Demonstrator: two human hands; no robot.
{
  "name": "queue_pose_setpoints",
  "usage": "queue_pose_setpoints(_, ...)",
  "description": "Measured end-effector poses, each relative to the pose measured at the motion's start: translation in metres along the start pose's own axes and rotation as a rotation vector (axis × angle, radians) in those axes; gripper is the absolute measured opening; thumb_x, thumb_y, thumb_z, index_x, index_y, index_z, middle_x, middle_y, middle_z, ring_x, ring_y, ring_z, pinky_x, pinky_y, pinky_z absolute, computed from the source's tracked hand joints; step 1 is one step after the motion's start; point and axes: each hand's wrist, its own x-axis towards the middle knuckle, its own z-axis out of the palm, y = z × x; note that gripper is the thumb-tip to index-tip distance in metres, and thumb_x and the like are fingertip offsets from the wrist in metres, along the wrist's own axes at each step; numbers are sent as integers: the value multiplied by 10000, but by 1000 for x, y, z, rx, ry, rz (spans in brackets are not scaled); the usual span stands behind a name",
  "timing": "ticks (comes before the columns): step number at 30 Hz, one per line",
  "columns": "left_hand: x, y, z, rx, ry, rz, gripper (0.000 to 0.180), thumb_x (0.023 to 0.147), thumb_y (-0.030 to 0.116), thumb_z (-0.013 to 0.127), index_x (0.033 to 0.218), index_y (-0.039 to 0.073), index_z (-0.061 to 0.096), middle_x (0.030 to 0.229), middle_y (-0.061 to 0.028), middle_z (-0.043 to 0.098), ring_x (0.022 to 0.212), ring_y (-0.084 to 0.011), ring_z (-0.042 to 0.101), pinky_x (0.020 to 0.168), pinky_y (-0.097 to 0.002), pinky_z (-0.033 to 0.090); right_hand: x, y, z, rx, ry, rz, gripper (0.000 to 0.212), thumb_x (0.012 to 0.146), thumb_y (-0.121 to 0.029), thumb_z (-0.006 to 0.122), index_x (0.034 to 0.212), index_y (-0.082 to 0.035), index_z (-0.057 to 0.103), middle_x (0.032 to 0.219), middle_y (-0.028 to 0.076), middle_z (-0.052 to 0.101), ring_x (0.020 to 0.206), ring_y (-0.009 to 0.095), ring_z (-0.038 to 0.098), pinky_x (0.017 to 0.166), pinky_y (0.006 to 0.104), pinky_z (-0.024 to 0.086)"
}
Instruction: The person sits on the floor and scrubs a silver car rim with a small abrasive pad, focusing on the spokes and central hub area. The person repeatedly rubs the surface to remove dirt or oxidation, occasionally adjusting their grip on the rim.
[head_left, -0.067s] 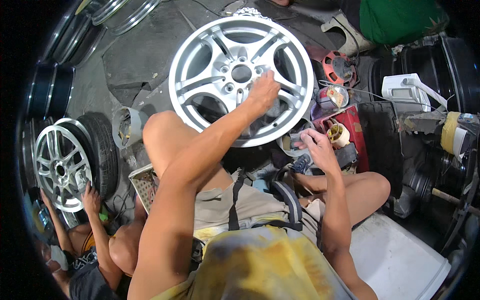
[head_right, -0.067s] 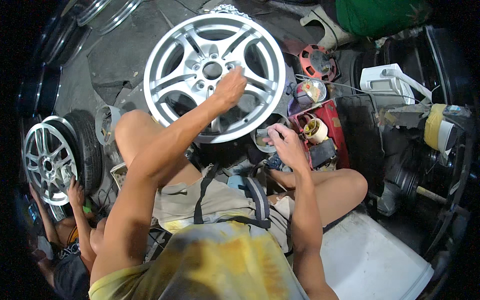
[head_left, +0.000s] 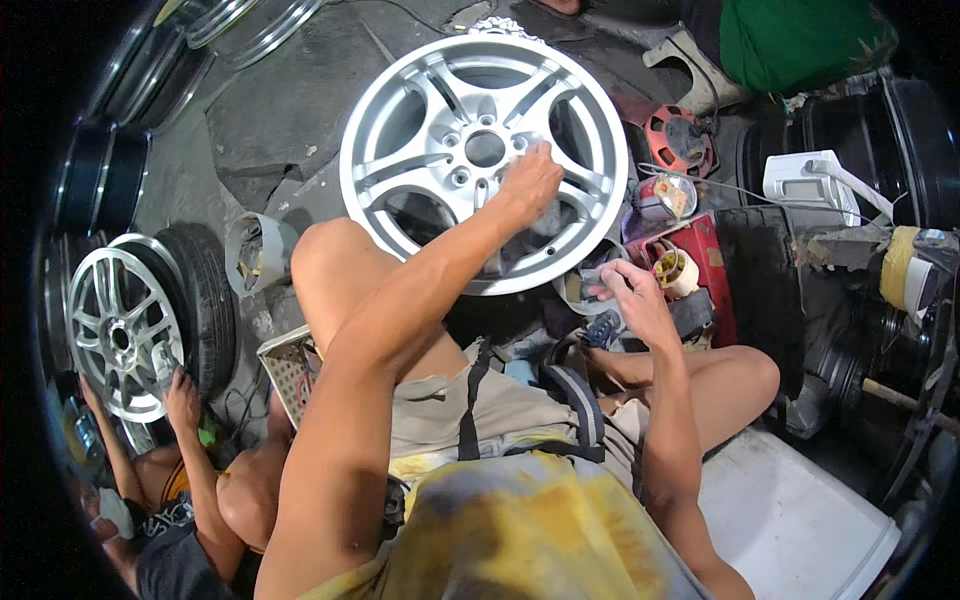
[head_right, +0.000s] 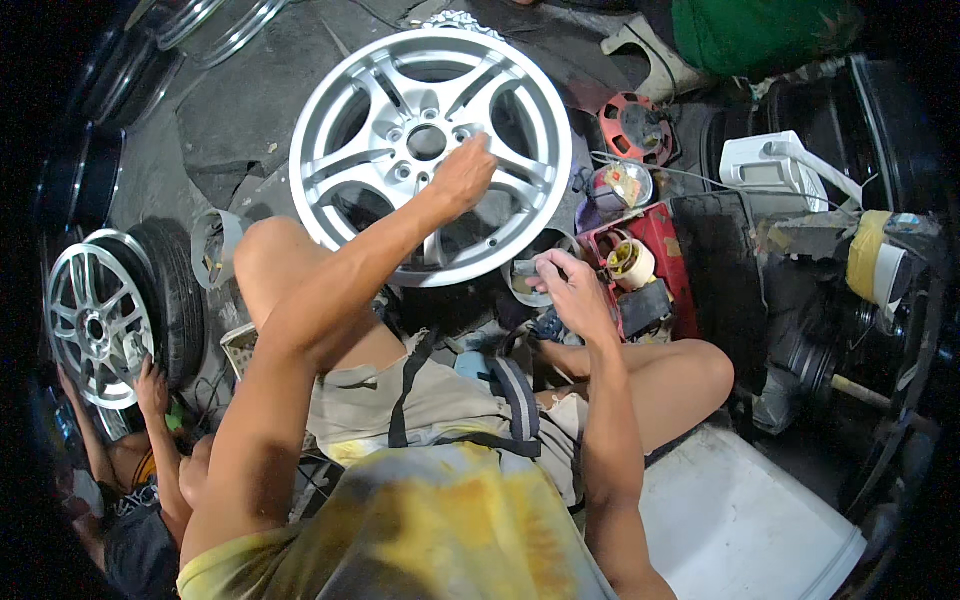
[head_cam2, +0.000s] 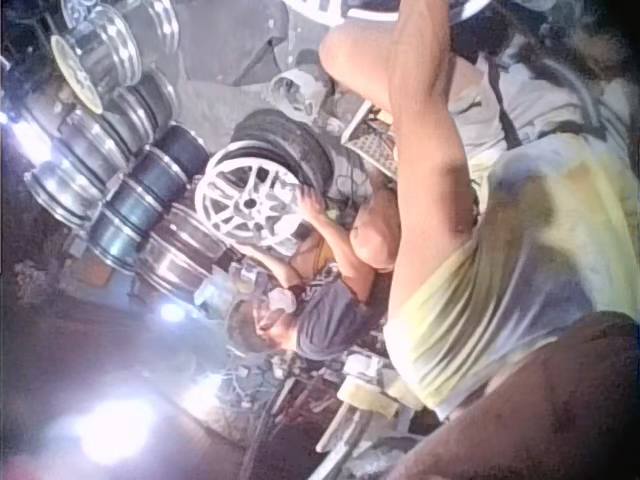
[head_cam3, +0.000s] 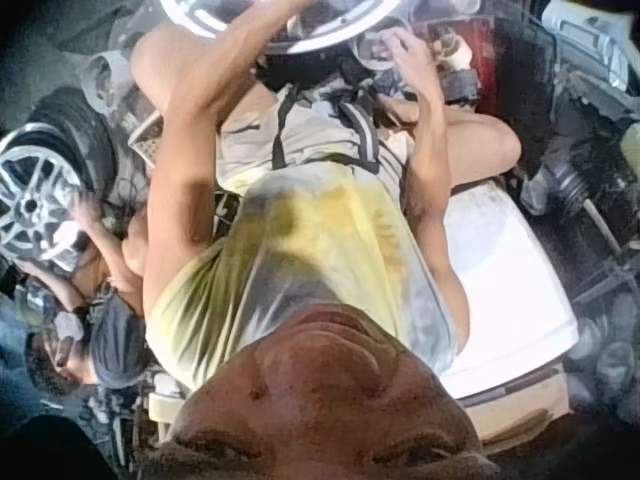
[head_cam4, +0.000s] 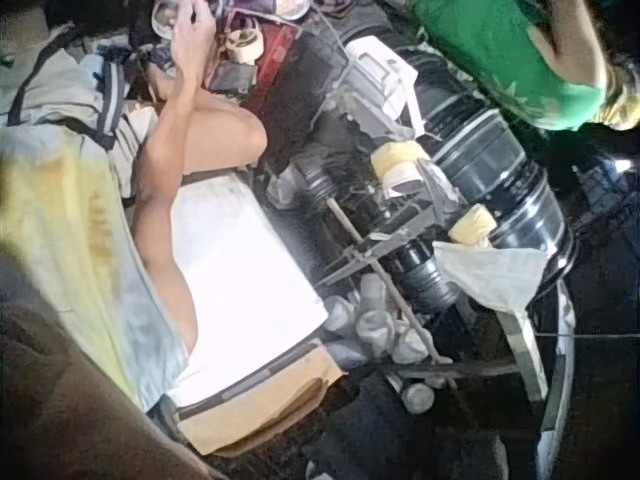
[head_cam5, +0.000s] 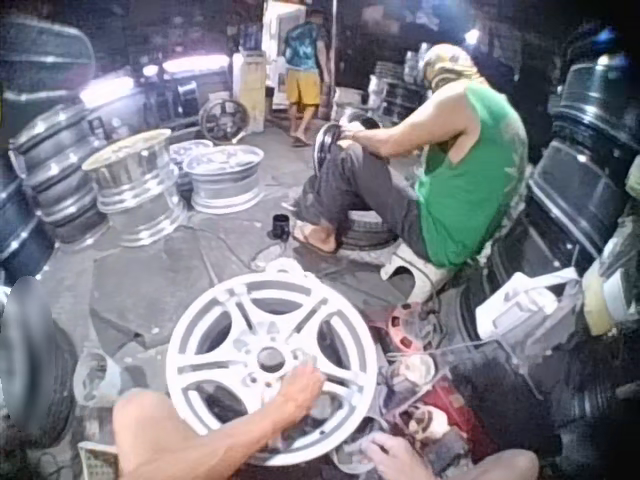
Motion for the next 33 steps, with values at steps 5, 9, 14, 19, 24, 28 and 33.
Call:
queue_pose_setpoints(5, 21, 16, -3, -553, -110, 148, 265, 761, 3, 620, 990, 66, 738, 1107, -170, 595, 990, -378, 630, 906, -440, 526, 2, -10, 5, -19, -1, 4, 290, 1020, -254, 523, 1009, 11, 643, 855, 89, 726, 766, 123, 645, 711, 277, 493)
queue_pose_setpoints(9, 2, -1, -12, -246, 12, 160, 378, 825, -33, 600, 1185, 73, 646, 1251, -156, 520, 1194, -342, 543, 983, -403, 504, 6, -12, 4, -2, 36, -38, 289, 1024, -236, 509, 1007, 22, 638, 842, 83, 702, 775, 131, 656, 714, 289, 502)
queue_pose_setpoints(14, -10, -87, -22, -88, 119, 68, 367, 870, 9, 618, 1217, 124, 648, 1224, -141, 562, 1090, -327, 623, 969, -414, 519, 5, 0, 1, -6, 47, -46, 298, 1027, -236, 504, 1028, 30, 638, 851, 87, 703, 785, 138, 662, 718, 292, 507)
queue_pose_setpoints(19, 34, -124, -25, -74, 402, -144, 375, 881, -1, 552, 1242, 65, 629, 1129, -186, 546, 1067, -370, 600, 927, -456, 508, 12, 3, 0, 39, 51, -36, 314, 1036, -251, 489, 1083, 22, 638, 922, 101, 718, 816, 152, 677, 731, 296, 520)
queue_pose_setpoints(24, 38, -69, 3, -66, 191, -118, 255, 890, 4, 542, 1119, -5, 654, 1111, -219, 510, 1074, -406, 586, 922, -470, 517, 16, -9, 4, 109, 88, -54, 317, 1048, -248, 469, 1112, 16, 633, 995, 103, 714, 832, 154, 681, 746, 298, 535)
queue_pose_setpoints(28, 55, -80, -49, -232, -168, -325, 379, 857, 338, 672, 979, -17, 723, 967, -253, 665, 953, -403, 651, 922, -478, 528, 20, -8, 9, 63, 53, -66, 323, 1049, -252, 473, 1100, 23, 634, 969, 106, 713, 824, 157, 686, 739, 295, 530)
queue_pose_setpoints(33, 80, -93, -54, -237, 543, -112, 243, 893, 166, 606, 1104, 81, 692, 1094, -243, 587, 934, -447, 644, 876, -518, 532, 21, -8, 15, 46, 50, -78, 336, 1044, -266, 491, 1070, 34, 640, 909, 107, 710, 803, 160, 687, 731, 299, 524)
